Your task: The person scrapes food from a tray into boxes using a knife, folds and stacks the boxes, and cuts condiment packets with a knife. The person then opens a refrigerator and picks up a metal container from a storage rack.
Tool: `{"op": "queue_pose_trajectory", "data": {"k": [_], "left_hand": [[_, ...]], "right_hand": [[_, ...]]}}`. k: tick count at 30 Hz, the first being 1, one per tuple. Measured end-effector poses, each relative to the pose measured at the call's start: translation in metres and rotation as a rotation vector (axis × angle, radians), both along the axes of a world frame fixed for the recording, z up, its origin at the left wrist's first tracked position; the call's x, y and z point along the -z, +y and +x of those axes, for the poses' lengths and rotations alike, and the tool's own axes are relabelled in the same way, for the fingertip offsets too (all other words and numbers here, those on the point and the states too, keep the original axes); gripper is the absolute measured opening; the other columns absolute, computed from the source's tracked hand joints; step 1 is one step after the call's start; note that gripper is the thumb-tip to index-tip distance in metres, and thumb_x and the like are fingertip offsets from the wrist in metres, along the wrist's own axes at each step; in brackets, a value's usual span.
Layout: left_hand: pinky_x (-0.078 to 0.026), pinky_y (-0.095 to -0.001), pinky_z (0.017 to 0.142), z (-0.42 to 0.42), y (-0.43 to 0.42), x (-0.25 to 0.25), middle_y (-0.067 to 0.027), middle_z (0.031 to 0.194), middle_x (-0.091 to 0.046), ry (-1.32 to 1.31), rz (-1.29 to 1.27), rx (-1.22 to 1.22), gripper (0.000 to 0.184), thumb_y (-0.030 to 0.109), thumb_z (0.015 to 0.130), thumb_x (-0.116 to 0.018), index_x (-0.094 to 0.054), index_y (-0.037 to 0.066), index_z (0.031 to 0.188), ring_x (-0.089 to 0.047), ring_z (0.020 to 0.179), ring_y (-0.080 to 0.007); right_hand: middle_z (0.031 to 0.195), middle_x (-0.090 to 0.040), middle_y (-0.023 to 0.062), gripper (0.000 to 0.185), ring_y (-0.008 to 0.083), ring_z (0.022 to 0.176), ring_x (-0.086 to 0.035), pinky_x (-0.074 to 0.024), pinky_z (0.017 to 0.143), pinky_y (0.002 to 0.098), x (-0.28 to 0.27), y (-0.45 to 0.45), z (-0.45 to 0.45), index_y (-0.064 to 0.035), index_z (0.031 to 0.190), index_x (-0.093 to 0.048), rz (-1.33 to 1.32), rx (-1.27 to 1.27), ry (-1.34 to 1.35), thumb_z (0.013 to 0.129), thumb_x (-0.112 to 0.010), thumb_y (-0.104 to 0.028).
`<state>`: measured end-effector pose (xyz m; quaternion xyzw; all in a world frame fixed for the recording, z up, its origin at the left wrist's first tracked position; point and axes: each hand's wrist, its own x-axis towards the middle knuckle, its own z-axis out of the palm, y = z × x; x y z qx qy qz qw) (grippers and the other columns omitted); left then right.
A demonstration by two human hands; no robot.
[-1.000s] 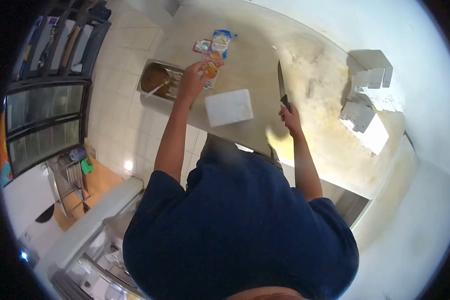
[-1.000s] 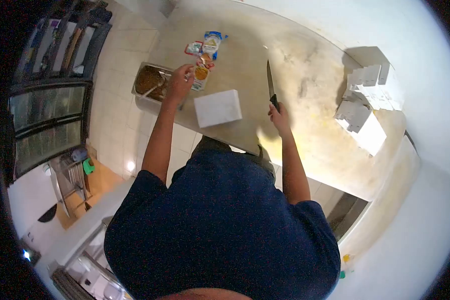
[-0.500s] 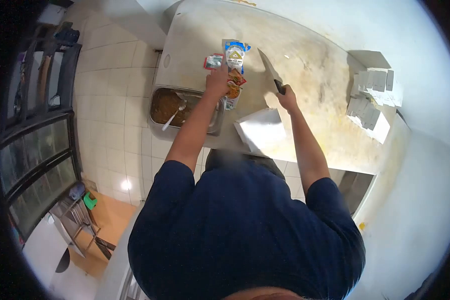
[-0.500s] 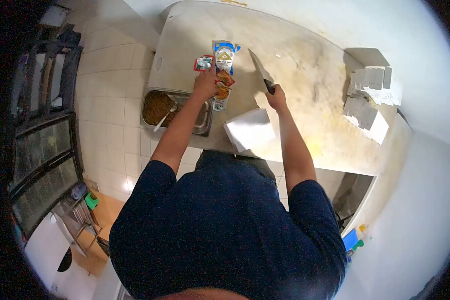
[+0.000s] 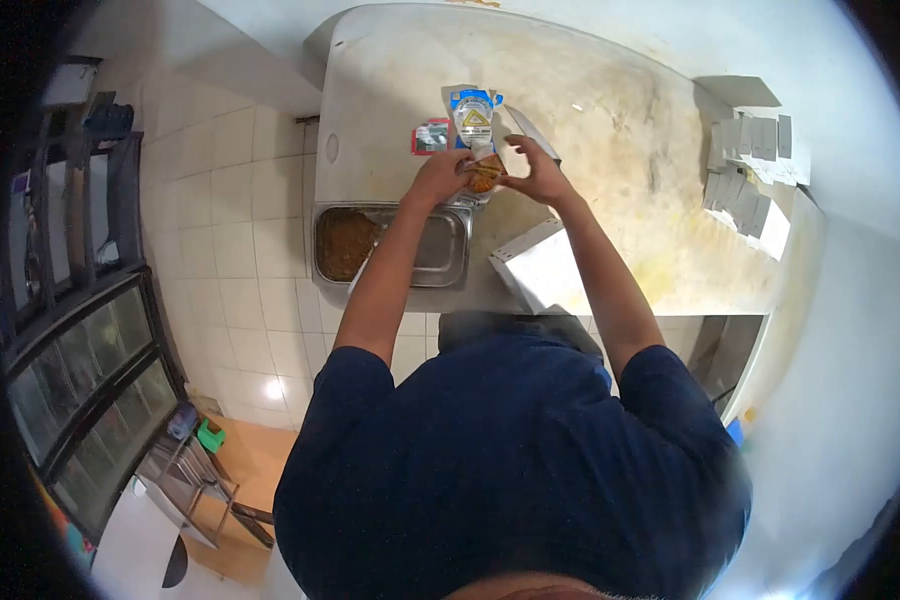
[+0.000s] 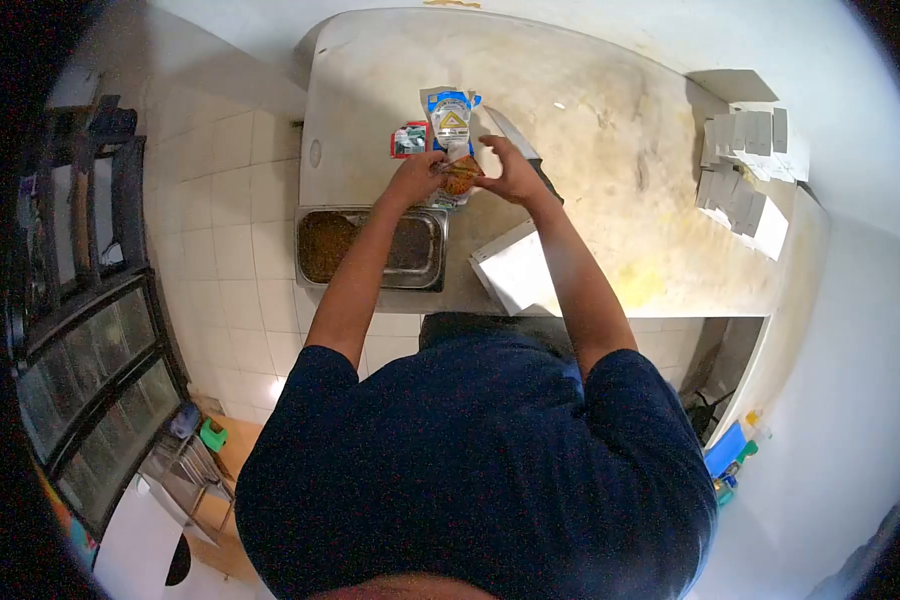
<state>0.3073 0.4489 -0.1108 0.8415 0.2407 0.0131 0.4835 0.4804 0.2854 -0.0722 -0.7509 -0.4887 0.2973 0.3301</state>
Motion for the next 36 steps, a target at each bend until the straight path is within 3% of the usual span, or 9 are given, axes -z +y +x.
{"op": "queue_pose_trajectory", "data": {"k": [5, 8, 14, 17, 20, 21, 24, 30, 36], "left_hand": [[-0.052, -0.0402, 0.079, 0.006, 0.007, 0.01, -0.0185, 0.097, -0.07, -0.038, -0.129, 0.029, 0.031, 0.013, 0.079, -0.071, -0.066, 0.002, 0.108, -0.069, 0.092, -0.0328], [-0.052, -0.0389, 0.081, 0.008, 0.008, -0.013, -0.0174, 0.097, -0.07, -0.074, -0.13, 0.029, 0.029, 0.015, 0.081, -0.071, -0.066, 0.002, 0.106, -0.069, 0.092, -0.0305], [-0.052, -0.0383, 0.079, 0.005, 0.01, -0.011, -0.0176, 0.097, -0.069, -0.181, -0.154, -0.158, 0.033, 0.023, 0.082, -0.074, -0.065, 0.0, 0.103, -0.067, 0.089, -0.0313], [-0.051, -0.0436, 0.083, 0.006, 0.031, 0.006, -0.0177, 0.103, -0.066, -0.206, 0.049, -0.406, 0.05, 0.036, 0.079, -0.076, -0.062, 0.0, 0.11, -0.063, 0.095, -0.0348], [-0.051, -0.0471, 0.087, -0.004, 0.044, 0.045, -0.0177, 0.112, -0.057, 0.088, 0.524, -0.514, 0.055, 0.035, 0.078, -0.078, -0.056, 0.001, 0.115, -0.057, 0.103, -0.0379], [-0.051, -0.0508, 0.087, -0.001, 0.047, 0.017, -0.0191, 0.118, -0.048, 0.241, 0.366, -0.445, 0.058, 0.033, 0.077, -0.078, -0.051, 0.002, 0.117, -0.053, 0.109, -0.0427], [-0.051, -0.0506, 0.088, 0.013, 0.046, -0.006, -0.0192, 0.116, -0.05, 0.395, 0.339, -0.383, 0.055, 0.032, 0.077, -0.077, -0.052, 0.002, 0.114, -0.053, 0.11, -0.0422], [-0.05, -0.051, 0.087, 0.015, 0.036, -0.004, -0.019, 0.114, -0.052, 0.307, 0.351, -0.461, 0.045, 0.022, 0.079, -0.071, -0.053, 0.003, 0.115, -0.054, 0.108, -0.0413], [-0.046, -0.0502, 0.088, -0.003, 0.027, 0.022, -0.0197, 0.108, -0.058, -0.14, 0.317, -0.539, 0.029, 0.013, 0.083, -0.06, -0.059, 0.001, 0.11, -0.054, 0.104, -0.0387]], "right_hand": [[0.123, -0.06, 0.0143, 0.074, 0.026, 0.112, -0.058, -0.0486, 0.095, 0.0356, 0.013, 0.02, -0.023, -0.0076, 0.136, -0.048, 0.051, 0.01, 0.089, 0.072, -0.085, -0.016], [0.109, -0.066, 0.0134, 0.058, 0.0226, 0.097, -0.064, -0.0516, 0.087, 0.0329, 0.01, 0.028, -0.028, -0.0051, 0.127, -0.056, -0.081, 0.136, 0.204, 0.075, -0.082, -0.01], [0.095, -0.07, 0.0101, 0.032, 0.0155, 0.086, -0.065, -0.0531, 0.076, 0.0296, 0.032, 0.028, -0.028, 0.0, 0.11, -0.062, -0.069, 0.202, 0.304, 0.08, -0.074, -0.003], [0.095, -0.069, 0.0133, 0.027, 0.0174, 0.086, -0.067, -0.0528, 0.078, 0.0308, 0.039, 0.026, -0.02, 0.001, 0.104, -0.064, 0.051, 0.194, 0.256, 0.078, -0.07, 0.0], [0.096, -0.069, 0.0126, 0.027, 0.0172, 0.087, -0.066, -0.0529, 0.079, 0.0308, 0.037, 0.034, -0.015, 0.0007, 0.104, -0.064, 0.035, 0.288, 0.333, 0.077, -0.067, 0.001], [0.097, -0.069, 0.0119, 0.028, 0.0174, 0.09, -0.066, -0.0529, 0.081, 0.031, 0.037, 0.041, -0.011, 0.0004, 0.105, -0.063, -0.062, 0.316, 0.353, 0.077, -0.067, 0.002], [0.099, -0.069, 0.0108, 0.03, 0.0179, 0.091, -0.066, -0.0527, 0.083, 0.0314, 0.045, 0.055, -0.008, 0.0001, 0.107, -0.061, 0.103, 0.437, 0.399, 0.077, -0.066, 0.003], [0.103, -0.066, 0.0095, 0.034, 0.0185, 0.096, -0.064, -0.0531, 0.085, 0.0328, 0.04, 0.067, -0.001, -0.0011, 0.109, -0.057, 0.098, 0.428, 0.466, 0.078, -0.071, 0.001], [0.108, -0.065, 0.0112, 0.043, 0.0208, 0.097, -0.065, -0.0545, 0.085, 0.0332, 0.04, 0.058, -0.001, -0.0034, 0.116, -0.057, 0.09, 0.498, 0.456, 0.077, -0.076, -0.004]]}}
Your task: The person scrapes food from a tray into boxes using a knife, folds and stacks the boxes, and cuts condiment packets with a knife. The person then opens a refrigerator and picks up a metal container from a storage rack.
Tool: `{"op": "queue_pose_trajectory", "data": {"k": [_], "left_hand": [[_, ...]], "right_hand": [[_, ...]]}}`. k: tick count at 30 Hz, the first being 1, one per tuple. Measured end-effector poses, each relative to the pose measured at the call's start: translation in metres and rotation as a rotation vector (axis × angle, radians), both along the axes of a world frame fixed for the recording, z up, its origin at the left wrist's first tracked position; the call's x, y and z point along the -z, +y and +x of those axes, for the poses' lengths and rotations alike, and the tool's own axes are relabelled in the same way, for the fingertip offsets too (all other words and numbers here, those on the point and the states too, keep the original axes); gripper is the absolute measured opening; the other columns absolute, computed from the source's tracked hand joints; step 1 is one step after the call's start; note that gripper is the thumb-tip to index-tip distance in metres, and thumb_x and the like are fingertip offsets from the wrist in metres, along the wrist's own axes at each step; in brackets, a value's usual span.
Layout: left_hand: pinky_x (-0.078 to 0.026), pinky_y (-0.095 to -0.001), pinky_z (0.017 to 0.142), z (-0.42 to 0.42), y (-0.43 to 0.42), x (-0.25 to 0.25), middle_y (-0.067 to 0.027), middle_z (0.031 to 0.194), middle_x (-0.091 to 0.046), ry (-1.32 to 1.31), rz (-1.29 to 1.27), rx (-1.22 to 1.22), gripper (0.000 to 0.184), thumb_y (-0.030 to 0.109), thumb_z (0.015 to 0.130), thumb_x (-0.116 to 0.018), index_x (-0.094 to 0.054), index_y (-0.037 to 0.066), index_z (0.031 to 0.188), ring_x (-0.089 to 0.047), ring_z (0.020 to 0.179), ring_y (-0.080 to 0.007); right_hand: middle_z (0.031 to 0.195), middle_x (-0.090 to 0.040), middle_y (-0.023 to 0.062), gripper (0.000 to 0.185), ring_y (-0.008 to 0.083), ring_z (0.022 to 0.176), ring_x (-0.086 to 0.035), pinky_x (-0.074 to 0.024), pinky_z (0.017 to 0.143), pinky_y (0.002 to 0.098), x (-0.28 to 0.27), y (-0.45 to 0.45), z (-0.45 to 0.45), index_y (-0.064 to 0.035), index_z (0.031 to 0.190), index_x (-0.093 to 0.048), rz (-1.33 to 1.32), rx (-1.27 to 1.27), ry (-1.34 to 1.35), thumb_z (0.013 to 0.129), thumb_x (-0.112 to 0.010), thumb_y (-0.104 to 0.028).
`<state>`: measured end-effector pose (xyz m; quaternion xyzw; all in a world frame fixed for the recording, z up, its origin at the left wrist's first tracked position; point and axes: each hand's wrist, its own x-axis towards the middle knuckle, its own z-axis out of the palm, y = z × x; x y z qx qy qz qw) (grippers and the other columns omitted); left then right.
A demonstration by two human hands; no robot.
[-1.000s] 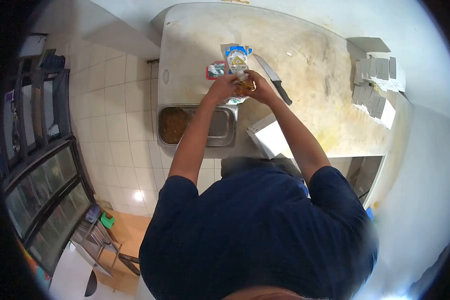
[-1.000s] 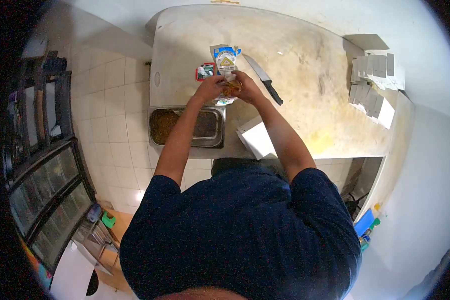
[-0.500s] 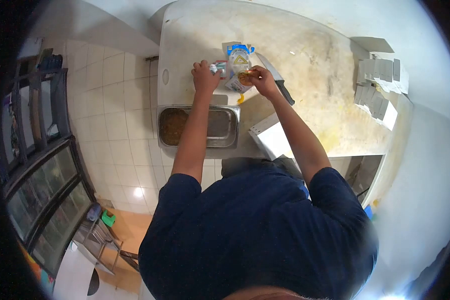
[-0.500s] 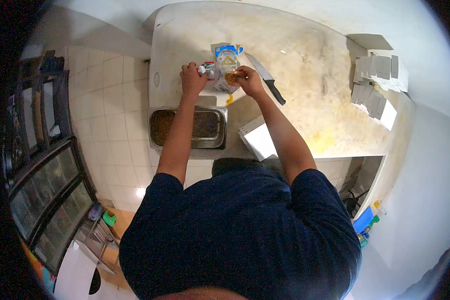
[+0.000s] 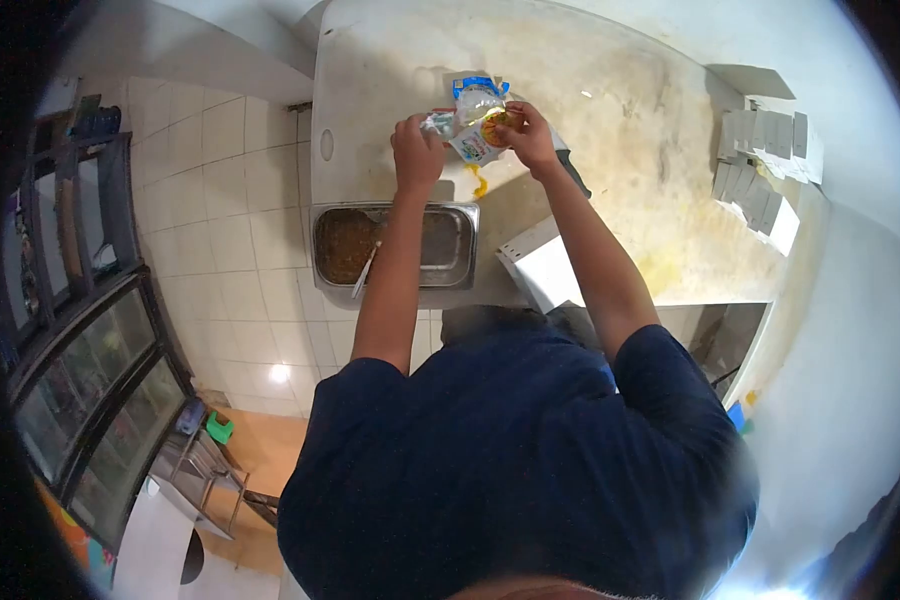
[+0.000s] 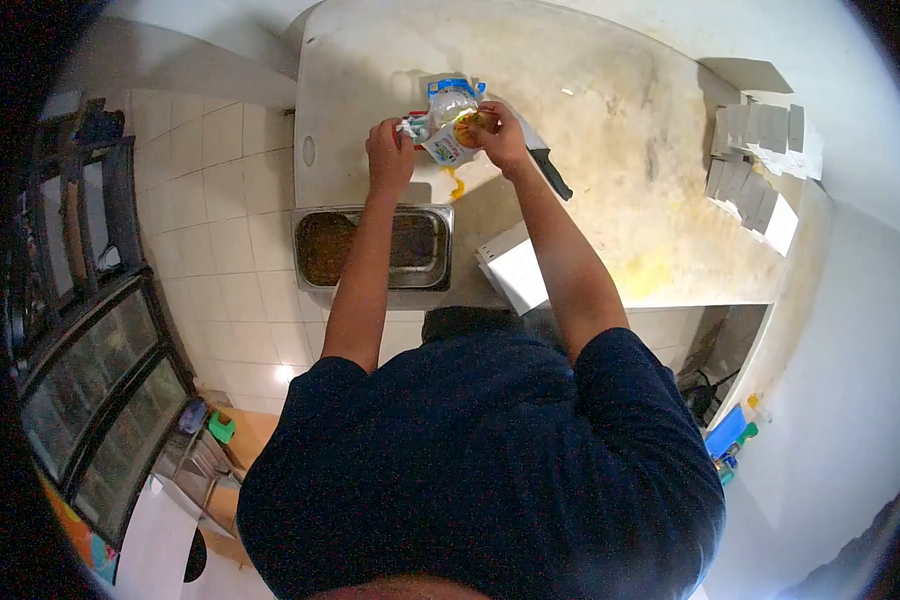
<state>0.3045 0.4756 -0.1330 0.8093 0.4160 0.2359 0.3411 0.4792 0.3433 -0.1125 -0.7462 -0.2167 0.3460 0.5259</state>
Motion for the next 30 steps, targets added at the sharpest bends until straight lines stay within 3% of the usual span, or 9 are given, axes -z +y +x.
{"op": "queue_pose_trajectory", "data": {"k": [3, 6, 8, 12, 15, 18, 21, 24, 30], "left_hand": [[-0.049, -0.0458, 0.085, -0.007, -0.003, 0.001, -0.0186, 0.105, -0.059, -0.049, -0.123, 0.008, 0.029, 0.014, 0.084, -0.059, -0.06, 0.0, 0.109, -0.058, 0.1, -0.0353], [-0.051, -0.0382, 0.078, -0.007, -0.011, -0.006, -0.0152, 0.096, -0.063, -0.152, -0.164, -0.031, 0.029, 0.01, 0.086, -0.063, -0.06, 0.001, 0.113, -0.062, 0.082, -0.0248], [-0.052, -0.0365, 0.075, -0.005, -0.015, -0.014, -0.0167, 0.099, -0.065, -0.177, -0.352, -0.027, 0.03, 0.01, 0.084, -0.06, -0.061, 0.001, 0.113, -0.064, 0.084, -0.0246], [-0.053, -0.033, 0.073, 0.001, -0.022, -0.01, -0.0167, 0.096, -0.068, -0.218, -0.554, 0.006, 0.033, 0.008, 0.081, -0.06, -0.062, 0.001, 0.113, -0.066, 0.08, -0.0223], [-0.051, -0.0369, 0.085, 0.004, -0.027, -0.024, -0.0175, 0.108, -0.066, -0.308, -0.48, 0.049, 0.039, 0.008, 0.076, -0.062, -0.063, 0.004, 0.115, -0.064, 0.096, -0.0272], [-0.041, -0.0439, 0.103, 0.006, -0.027, -0.068, -0.0137, 0.124, -0.058, -0.243, 0.129, 0.339, 0.043, 0.005, 0.079, -0.061, -0.062, 0.012, 0.121, -0.05, 0.122, -0.0299], [-0.032, -0.0483, 0.11, 0.009, -0.031, -0.101, -0.0117, 0.134, -0.053, -0.088, 0.178, 0.593, 0.038, 0.008, 0.076, -0.067, -0.068, 0.017, 0.113, -0.038, 0.134, -0.0344], [-0.034, -0.048, 0.109, 0.016, -0.029, -0.096, -0.0087, 0.133, -0.056, -0.07, 0.229, 0.681, 0.029, 0.011, 0.072, -0.074, -0.074, 0.019, 0.1, -0.04, 0.134, -0.0328], [-0.045, -0.0427, 0.098, 0.024, -0.025, -0.094, -0.0073, 0.111, -0.069, -0.265, -0.012, 0.748, 0.024, 0.007, 0.07, -0.079, -0.074, 0.013, 0.093, -0.063, 0.11, -0.0265]], "right_hand": [[0.11, -0.064, 0.0122, 0.047, 0.0217, 0.098, -0.065, -0.0549, 0.084, 0.0327, 0.003, -0.011, 0.0, -0.0034, 0.12, -0.055, 0.019, 0.019, -0.066, 0.077, -0.077, -0.005], [0.11, -0.065, 0.0117, 0.049, 0.0214, 0.097, -0.065, -0.0557, 0.081, 0.0334, 0.013, -0.021, 0.0, -0.0032, 0.122, -0.053, -0.092, 0.135, -0.09, 0.078, -0.076, -0.005], [0.109, -0.065, 0.0115, 0.049, 0.0215, 0.095, -0.065, -0.0564, 0.078, 0.0355, 0.012, -0.027, 0.0, -0.0033, 0.123, -0.052, -0.205, 0.205, -0.037, 0.08, -0.076, -0.005], [0.104, -0.066, 0.0106, 0.043, 0.0207, 0.09, -0.065, -0.0557, 0.074, 0.037, 0.001, -0.037, 0.006, -0.005, 0.122, -0.052, -0.167, 0.221, 0.397, 0.086, -0.073, -0.009], [0.102, -0.066, 0.0093, 0.039, 0.019, 0.086, -0.065, -0.0536, 0.074, 0.0356, -0.007, -0.04, 0.006, -0.0054, 0.124, -0.052, -0.18, 0.261, 0.574, 0.09, -0.07, -0.011], [0.102, -0.066, 0.0087, 0.037, 0.0188, 0.085, -0.065, -0.0529, 0.073, 0.0356, -0.008, -0.046, 0.009, -0.0073, 0.123, -0.053, -0.165, 0.234, 0.651, 0.09, -0.07, -0.013], [0.101, -0.066, 0.0083, 0.036, 0.0186, 0.085, -0.065, -0.053, 0.073, 0.0353, -0.012, -0.049, 0.004, -0.009, 0.123, -0.054, -0.17, 0.2, 0.677, 0.091, -0.069, -0.013], [0.108, -0.065, 0.0116, 0.034, 0.0227, 0.093, -0.065, -0.0531, 0.077, 0.0399, -0.014, -0.046, -0.002, -0.0058, 0.124, -0.051, -0.128, 0.17, 0.727, 0.094, -0.064, -0.016], [0.113, -0.058, 0.0114, 0.033, 0.0255, 0.103, -0.058, -0.05, 0.084, 0.042, -0.024, -0.039, -0.004, -0.0061, 0.124, -0.052, -0.121, 0.343, 0.904, 0.099, -0.055, -0.028]]}}
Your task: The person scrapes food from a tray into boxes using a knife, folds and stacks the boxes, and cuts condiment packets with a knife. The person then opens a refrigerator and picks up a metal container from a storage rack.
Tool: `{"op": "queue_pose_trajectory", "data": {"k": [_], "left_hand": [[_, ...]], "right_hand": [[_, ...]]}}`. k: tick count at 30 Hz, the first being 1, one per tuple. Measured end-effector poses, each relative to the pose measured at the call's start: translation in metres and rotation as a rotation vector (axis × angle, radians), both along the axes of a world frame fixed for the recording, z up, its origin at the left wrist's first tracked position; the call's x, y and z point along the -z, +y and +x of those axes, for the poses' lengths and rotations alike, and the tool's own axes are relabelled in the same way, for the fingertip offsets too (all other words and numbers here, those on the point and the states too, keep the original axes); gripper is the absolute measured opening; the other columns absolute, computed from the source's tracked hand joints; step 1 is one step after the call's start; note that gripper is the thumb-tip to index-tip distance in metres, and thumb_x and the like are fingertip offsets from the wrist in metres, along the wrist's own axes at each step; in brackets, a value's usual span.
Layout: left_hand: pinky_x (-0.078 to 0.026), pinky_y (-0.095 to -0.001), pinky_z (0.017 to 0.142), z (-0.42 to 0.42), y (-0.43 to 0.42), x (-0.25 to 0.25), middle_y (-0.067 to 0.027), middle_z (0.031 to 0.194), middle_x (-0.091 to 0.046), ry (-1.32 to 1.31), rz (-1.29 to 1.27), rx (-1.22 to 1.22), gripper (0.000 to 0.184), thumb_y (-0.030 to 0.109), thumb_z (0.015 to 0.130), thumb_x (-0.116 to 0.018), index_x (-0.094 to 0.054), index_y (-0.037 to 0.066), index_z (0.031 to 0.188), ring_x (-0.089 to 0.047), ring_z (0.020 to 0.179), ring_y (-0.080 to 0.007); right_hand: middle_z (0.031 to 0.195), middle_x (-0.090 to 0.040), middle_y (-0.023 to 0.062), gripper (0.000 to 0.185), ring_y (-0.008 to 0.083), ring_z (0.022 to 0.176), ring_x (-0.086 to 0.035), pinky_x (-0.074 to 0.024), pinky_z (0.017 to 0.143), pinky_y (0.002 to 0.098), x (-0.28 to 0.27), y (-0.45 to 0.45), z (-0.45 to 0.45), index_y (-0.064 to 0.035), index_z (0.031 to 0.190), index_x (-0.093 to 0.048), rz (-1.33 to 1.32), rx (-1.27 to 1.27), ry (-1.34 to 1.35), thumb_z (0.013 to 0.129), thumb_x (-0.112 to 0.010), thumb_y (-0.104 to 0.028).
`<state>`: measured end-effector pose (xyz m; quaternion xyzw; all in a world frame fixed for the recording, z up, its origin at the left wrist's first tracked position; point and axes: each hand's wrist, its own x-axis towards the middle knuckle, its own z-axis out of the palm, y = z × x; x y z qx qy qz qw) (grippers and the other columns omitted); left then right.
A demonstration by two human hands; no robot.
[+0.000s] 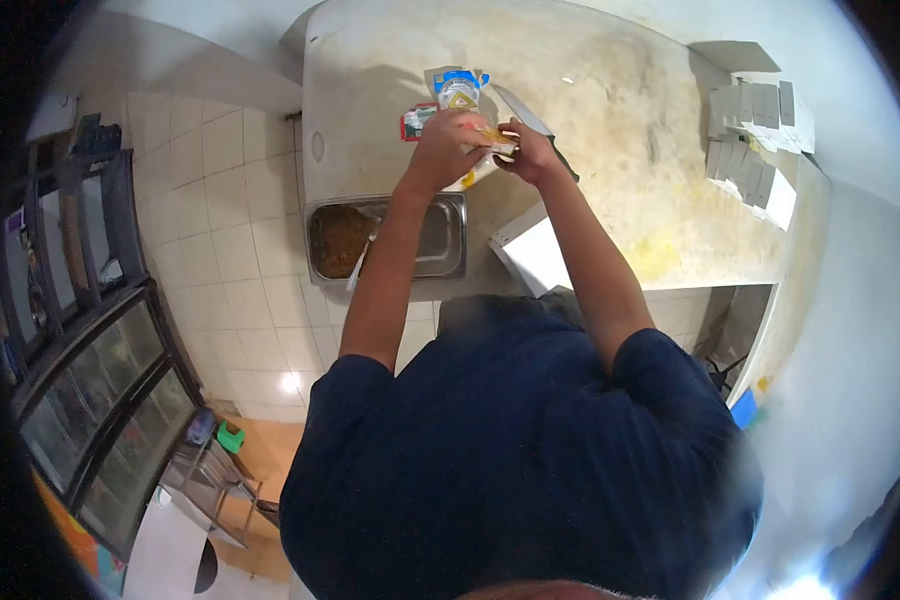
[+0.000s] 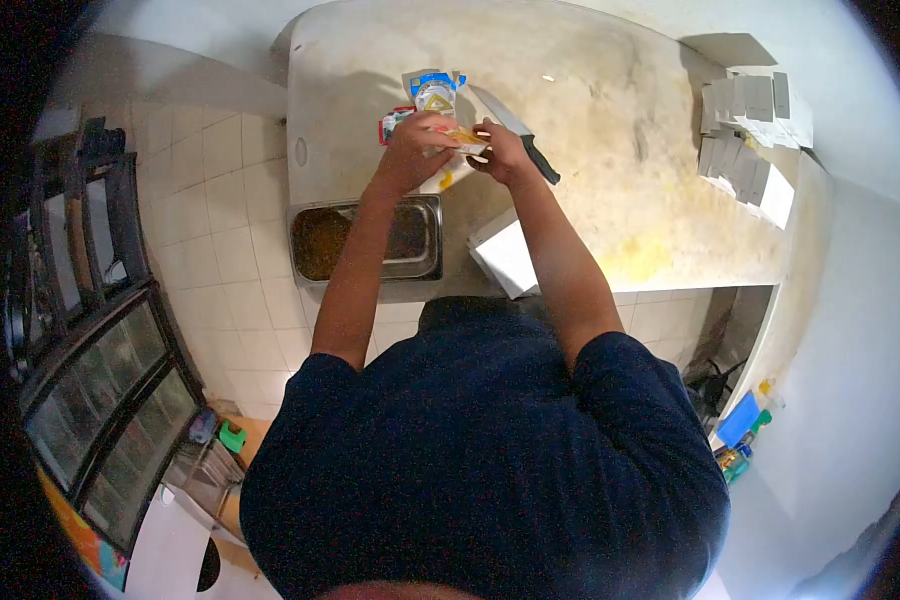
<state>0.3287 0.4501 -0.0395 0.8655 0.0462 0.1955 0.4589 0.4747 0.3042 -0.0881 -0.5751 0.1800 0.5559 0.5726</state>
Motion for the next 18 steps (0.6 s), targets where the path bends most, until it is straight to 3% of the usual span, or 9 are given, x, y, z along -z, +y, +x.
{"op": "queue_pose_trajectory", "data": {"k": [4, 10, 13, 16, 17, 18], "left_hand": [[-0.05, -0.0372, 0.09, -0.005, -0.004, -0.015, -0.0085, 0.102, -0.071, -0.108, -0.14, -0.168, 0.021, 0.003, 0.073, -0.078, -0.073, 0.008, 0.092, -0.067, 0.099, -0.024], [-0.052, -0.0342, 0.085, -0.046, 0.004, -0.04, -0.0101, 0.096, -0.071, -0.062, -0.238, -0.392, 0.016, 0.003, 0.077, -0.076, -0.071, 0.003, 0.092, -0.068, 0.092, -0.0224], [-0.052, -0.0331, 0.085, -0.07, 0.01, -0.035, -0.0088, 0.095, -0.071, 0.035, -0.221, -0.486, 0.016, 0.007, 0.08, -0.076, -0.071, 0.003, 0.094, -0.068, 0.092, -0.0207], [-0.052, -0.0332, 0.083, -0.086, 0.014, -0.029, -0.0097, 0.093, -0.071, 0.118, -0.2, -0.566, 0.015, 0.008, 0.082, -0.074, -0.07, 0.001, 0.094, -0.068, 0.089, -0.0212], [-0.052, -0.0328, 0.081, -0.09, 0.015, -0.023, -0.0107, 0.091, -0.071, 0.122, -0.193, -0.587, 0.014, 0.007, 0.081, -0.074, -0.07, 0.001, 0.093, -0.068, 0.087, -0.0218], [-0.052, -0.0325, 0.079, -0.093, 0.014, -0.017, -0.0117, 0.09, -0.07, 0.126, -0.186, -0.609, 0.014, 0.007, 0.081, -0.073, -0.07, 0.0, 0.093, -0.068, 0.085, -0.0224]], "right_hand": [[0.11, -0.06, 0.0086, 0.027, 0.0222, 0.095, -0.063, -0.0499, 0.086, 0.0396, 0.007, -0.004, 0.003, -0.0053, 0.121, -0.053, 0.062, -0.014, -0.144, 0.095, -0.057, -0.012], [0.099, -0.064, 0.0104, 0.026, 0.0189, 0.085, -0.065, -0.0544, 0.075, 0.0332, 0.013, -0.019, 0.011, -0.0005, 0.112, -0.058, -0.048, 0.027, -0.531, 0.087, -0.06, 0.003], [0.095, -0.065, 0.0111, 0.02, 0.0193, 0.085, -0.065, -0.0554, 0.072, 0.0328, 0.021, -0.032, 0.021, 0.0011, 0.107, -0.059, -0.1, -0.071, -0.821, 0.087, -0.06, 0.004], [0.096, -0.065, 0.0112, 0.02, 0.0184, 0.086, -0.065, -0.0558, 0.074, 0.0322, 0.039, -0.043, 0.034, 0.0012, 0.105, -0.06, -0.135, -0.189, -0.846, 0.086, -0.058, 0.007], [0.096, -0.065, 0.0134, 0.019, 0.0196, 0.085, -0.065, -0.0553, 0.075, 0.0323, 0.044, -0.047, 0.036, 0.0011, 0.104, -0.06, -0.113, -0.178, -0.78, 0.085, -0.062, 0.001], [0.096, -0.065, 0.0147, 0.021, 0.0228, 0.086, -0.066, -0.0546, 0.076, 0.0341, 0.039, -0.046, 0.033, 0.0007, 0.103, -0.06, -0.197, -0.244, -0.892, 0.082, -0.064, -0.001]]}}
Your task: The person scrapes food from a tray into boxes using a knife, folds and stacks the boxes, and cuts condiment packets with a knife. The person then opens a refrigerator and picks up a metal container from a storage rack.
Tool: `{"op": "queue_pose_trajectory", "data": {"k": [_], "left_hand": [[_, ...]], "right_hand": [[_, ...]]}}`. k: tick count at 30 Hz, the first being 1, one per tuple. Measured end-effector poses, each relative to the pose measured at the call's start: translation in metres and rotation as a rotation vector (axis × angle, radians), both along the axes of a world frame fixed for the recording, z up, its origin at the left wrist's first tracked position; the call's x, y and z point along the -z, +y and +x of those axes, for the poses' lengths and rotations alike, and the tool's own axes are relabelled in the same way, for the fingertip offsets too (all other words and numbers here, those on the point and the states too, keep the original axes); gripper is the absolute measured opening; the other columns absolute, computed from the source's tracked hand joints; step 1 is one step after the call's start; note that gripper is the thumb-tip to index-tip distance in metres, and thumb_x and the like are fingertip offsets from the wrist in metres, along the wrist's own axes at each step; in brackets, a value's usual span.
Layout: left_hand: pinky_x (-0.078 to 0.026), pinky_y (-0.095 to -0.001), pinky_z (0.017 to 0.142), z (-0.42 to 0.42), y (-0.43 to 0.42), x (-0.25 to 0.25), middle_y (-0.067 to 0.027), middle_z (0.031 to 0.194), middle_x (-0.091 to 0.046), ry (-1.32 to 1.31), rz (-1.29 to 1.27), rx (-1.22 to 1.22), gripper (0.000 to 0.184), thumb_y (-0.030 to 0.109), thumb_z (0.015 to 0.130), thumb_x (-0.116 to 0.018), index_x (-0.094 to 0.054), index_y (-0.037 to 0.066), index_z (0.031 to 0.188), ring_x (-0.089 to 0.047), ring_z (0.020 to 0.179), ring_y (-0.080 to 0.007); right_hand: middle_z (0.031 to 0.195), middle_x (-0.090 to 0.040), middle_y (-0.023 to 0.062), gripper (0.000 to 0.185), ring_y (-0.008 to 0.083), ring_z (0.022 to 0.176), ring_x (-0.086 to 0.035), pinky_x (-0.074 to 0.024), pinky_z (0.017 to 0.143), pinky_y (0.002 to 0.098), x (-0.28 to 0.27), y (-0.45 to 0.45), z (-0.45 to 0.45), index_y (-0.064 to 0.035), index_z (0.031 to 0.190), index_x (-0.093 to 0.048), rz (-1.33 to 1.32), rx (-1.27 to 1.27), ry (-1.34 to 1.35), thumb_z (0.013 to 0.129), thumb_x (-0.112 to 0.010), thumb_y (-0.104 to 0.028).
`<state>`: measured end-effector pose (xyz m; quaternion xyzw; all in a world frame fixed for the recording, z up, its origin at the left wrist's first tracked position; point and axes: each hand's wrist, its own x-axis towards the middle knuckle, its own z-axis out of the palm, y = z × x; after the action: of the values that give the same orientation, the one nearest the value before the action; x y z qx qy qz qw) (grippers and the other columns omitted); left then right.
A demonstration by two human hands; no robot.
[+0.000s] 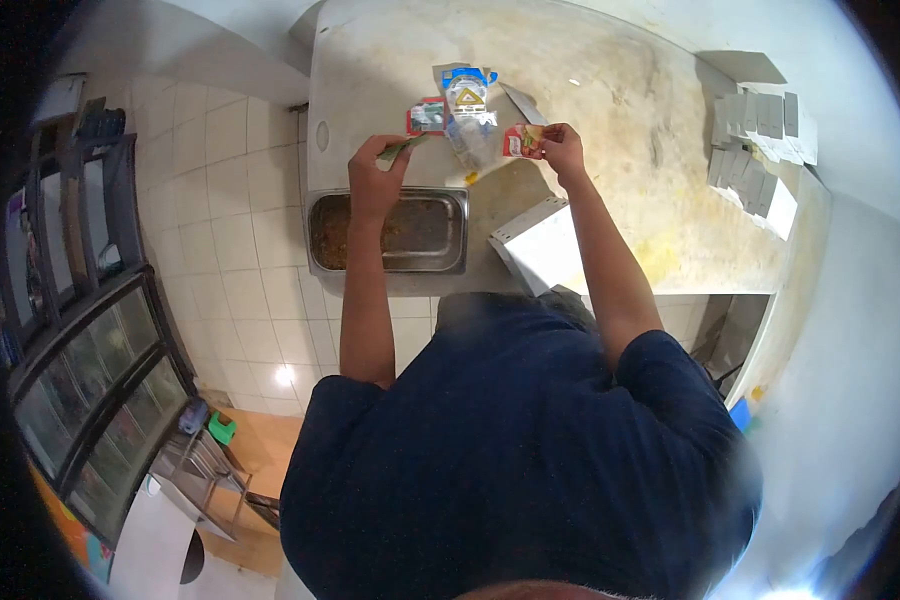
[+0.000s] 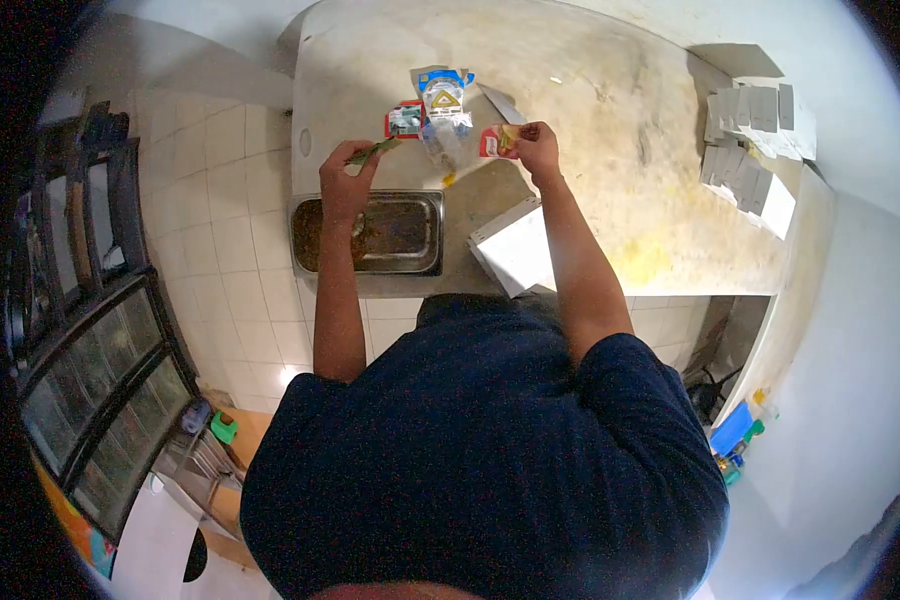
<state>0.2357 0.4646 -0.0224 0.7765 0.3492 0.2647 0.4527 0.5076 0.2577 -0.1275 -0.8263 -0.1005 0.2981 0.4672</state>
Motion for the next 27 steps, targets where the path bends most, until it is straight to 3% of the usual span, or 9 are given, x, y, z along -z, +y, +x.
{"op": "queue_pose_trajectory", "data": {"k": [2, 5, 8, 10, 13, 16, 21, 25, 27], "left_hand": [[-0.052, -0.032, 0.077, -0.004, -0.001, 0.009, -0.0128, 0.09, -0.07, -0.011, -0.05, -0.045, 0.016, 0.009, 0.082, -0.074, -0.07, -0.001, 0.094, -0.068, 0.084, -0.0214], [-0.051, -0.0316, 0.075, -0.006, -0.002, 0.014, -0.0139, 0.087, -0.07, -0.019, -0.083, -0.123, 0.019, 0.012, 0.082, -0.074, -0.07, -0.002, 0.095, -0.067, 0.081, -0.0205], [-0.051, -0.032, 0.074, -0.005, -0.004, 0.012, -0.0144, 0.084, -0.071, -0.003, -0.099, -0.163, 0.02, 0.013, 0.082, -0.075, -0.071, -0.003, 0.094, -0.067, 0.078, -0.0204], [-0.051, -0.0323, 0.074, -0.005, -0.005, 0.012, -0.0144, 0.082, -0.071, -0.006, -0.09, -0.175, 0.02, 0.013, 0.082, -0.075, -0.071, -0.003, 0.093, -0.067, 0.076, -0.0207], [-0.051, -0.0321, 0.074, -0.007, -0.006, 0.016, -0.0133, 0.081, -0.071, -0.014, -0.061, -0.188, 0.02, 0.015, 0.082, -0.076, -0.072, -0.002, 0.092, -0.067, 0.076, -0.0198], [-0.051, -0.032, 0.074, -0.013, -0.006, 0.017, -0.0118, 0.083, -0.072, 0.015, -0.058, -0.188, 0.025, 0.019, 0.083, -0.077, -0.072, -0.002, 0.093, -0.067, 0.078, -0.0178], [-0.05, -0.0333, 0.071, -0.019, -0.02, 0.004, -0.015, 0.081, -0.07, 0.01, -0.029, -0.216, 0.018, 0.014, 0.082, -0.075, -0.072, -0.002, 0.089, -0.066, 0.074, -0.0233], [-0.052, -0.0351, 0.075, -0.023, -0.027, 0.011, -0.0147, 0.084, -0.071, 0.052, -0.034, -0.225, 0.026, 0.022, 0.083, -0.076, -0.071, -0.001, 0.093, -0.068, 0.079, -0.0248], [-0.052, -0.0359, 0.076, -0.02, -0.031, 0.014, -0.0147, 0.085, -0.071, 0.027, -0.03, -0.232, 0.026, 0.022, 0.084, -0.076, -0.071, -0.001, 0.094, -0.069, 0.08, -0.0257]], "right_hand": [[0.094, -0.066, 0.0173, 0.027, 0.0291, 0.087, -0.066, -0.0533, 0.079, 0.0377, -0.015, 0.006, -0.011, -0.0001, 0.101, -0.061, -0.179, -0.076, -0.236, 0.076, -0.069, -0.004], [0.105, -0.063, 0.0209, 0.034, 0.0336, 0.099, -0.062, -0.0491, 0.088, 0.0423, -0.008, 0.013, -0.019, -0.0012, 0.105, -0.06, -0.14, -0.213, -0.553, 0.075, -0.074, -0.013], [0.114, -0.059, 0.0207, 0.042, 0.0338, 0.111, -0.056, -0.0456, 0.094, 0.0441, -0.019, 0.032, -0.034, -0.003, 0.11, -0.059, 0.069, -0.361, -0.47, 0.075, -0.077, -0.017], [0.133, -0.048, 0.0263, 0.071, 0.0414, 0.121, -0.05, -0.0454, 0.097, 0.0469, -0.029, 0.047, -0.047, -0.0067, 0.13, -0.05, 0.075, -0.47, -0.412, 0.068, -0.083, -0.023], [0.145, -0.032, 0.0309, 0.096, 0.0464, 0.133, -0.039, -0.0383, 0.107, 0.0506, -0.062, 0.062, -0.077, -0.0099, 0.144, -0.037, -0.105, -0.602, -0.602, 0.064, -0.086, -0.034], [0.153, -0.016, 0.0313, 0.111, 0.0514, 0.14, -0.025, -0.0295, 0.113, 0.0555, -0.055, 0.068, -0.082, -0.0146, 0.151, -0.026, -0.234, -0.694, -0.505, 0.061, -0.087, -0.032], [0.139, -0.036, 0.0348, 0.076, 0.0493, 0.127, -0.04, -0.0395, 0.105, 0.0494, -0.001, 0.069, -0.053, 0.0026, 0.137, -0.035, 0.039, -0.395, -0.64, 0.073, -0.074, -0.014], [0.128, -0.044, 0.0368, 0.054, 0.0517, 0.117, -0.047, -0.0415, 0.101, 0.0515, -0.009, 0.068, -0.028, 0.0061, 0.135, -0.035, 0.001, -0.321, -0.463, 0.088, -0.058, -0.012], [0.123, -0.05, 0.0356, 0.046, 0.0503, 0.113, -0.051, -0.0433, 0.097, 0.0515, -0.016, 0.062, -0.025, 0.0042, 0.133, -0.039, 0.041, -0.253, -0.601, 0.094, -0.054, -0.016]]}}
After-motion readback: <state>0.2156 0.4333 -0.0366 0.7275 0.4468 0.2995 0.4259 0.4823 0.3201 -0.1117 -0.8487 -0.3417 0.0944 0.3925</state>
